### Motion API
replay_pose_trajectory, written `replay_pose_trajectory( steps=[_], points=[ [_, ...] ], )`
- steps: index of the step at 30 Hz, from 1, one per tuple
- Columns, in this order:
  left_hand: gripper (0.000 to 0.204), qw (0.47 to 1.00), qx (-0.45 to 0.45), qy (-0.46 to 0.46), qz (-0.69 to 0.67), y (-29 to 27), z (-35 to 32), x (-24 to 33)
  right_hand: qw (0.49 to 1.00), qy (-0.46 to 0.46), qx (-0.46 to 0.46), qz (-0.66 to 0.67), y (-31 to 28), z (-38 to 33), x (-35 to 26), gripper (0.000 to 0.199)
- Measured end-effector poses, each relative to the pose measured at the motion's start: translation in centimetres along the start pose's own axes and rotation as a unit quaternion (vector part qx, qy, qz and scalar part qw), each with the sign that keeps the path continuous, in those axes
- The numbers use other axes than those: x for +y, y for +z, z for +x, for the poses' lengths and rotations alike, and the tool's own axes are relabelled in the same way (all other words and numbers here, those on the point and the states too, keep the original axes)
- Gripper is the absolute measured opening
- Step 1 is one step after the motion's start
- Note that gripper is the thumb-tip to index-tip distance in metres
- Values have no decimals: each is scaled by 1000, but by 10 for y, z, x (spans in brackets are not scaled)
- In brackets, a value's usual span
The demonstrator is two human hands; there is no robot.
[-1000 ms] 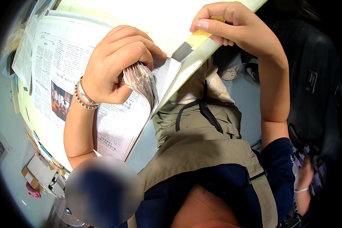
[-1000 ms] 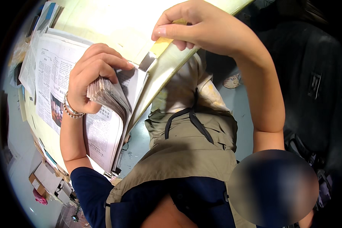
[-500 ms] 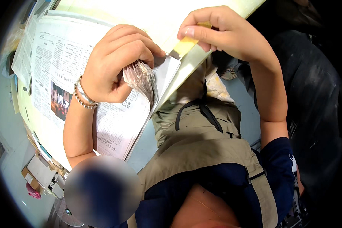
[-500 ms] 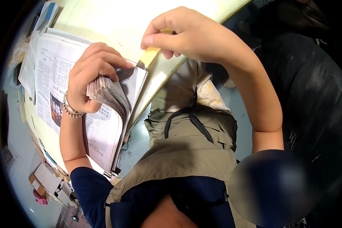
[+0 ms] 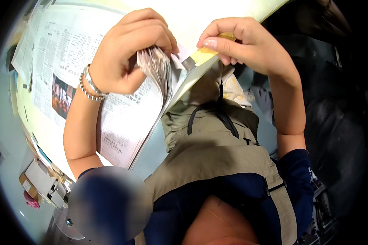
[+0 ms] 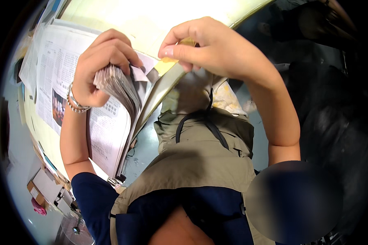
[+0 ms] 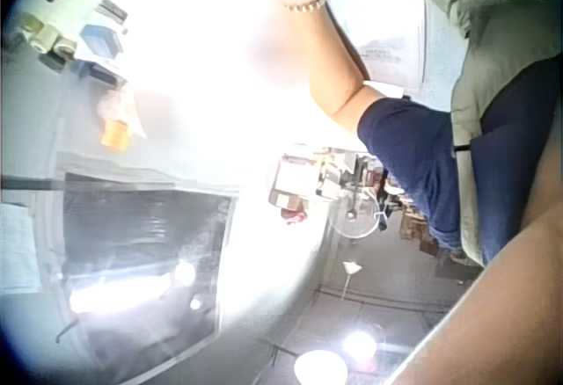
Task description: The person uses a yellow utility knife to trim the edges of a stack of paper sheets. They hold the stack in their left hand and carefully guide the blade along the side with their right hand, removing excess material. The person occasionally pauses to adjust the stack or clear debris from the blade.
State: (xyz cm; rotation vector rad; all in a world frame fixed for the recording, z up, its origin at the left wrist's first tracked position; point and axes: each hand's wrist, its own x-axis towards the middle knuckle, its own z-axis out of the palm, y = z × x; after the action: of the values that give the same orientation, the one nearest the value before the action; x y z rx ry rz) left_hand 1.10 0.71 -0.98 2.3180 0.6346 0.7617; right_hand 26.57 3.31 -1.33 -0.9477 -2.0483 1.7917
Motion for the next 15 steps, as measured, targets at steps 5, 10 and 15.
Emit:
replay_pose_trajectory(
  steps=[5,10,15],
  points=[
    [10,991,19,-78,-103,1,-7,1,994,49,-28,89,37,-13,-9,21],
    [28,947,132,-10,-291,10,-18,-30,990,-15,-24,138,96,-31,-6,17],
    [30,923,165,-8,-348,4,-21,-34,974,43,-101,201,156,-38,-11,19]
  ],
)
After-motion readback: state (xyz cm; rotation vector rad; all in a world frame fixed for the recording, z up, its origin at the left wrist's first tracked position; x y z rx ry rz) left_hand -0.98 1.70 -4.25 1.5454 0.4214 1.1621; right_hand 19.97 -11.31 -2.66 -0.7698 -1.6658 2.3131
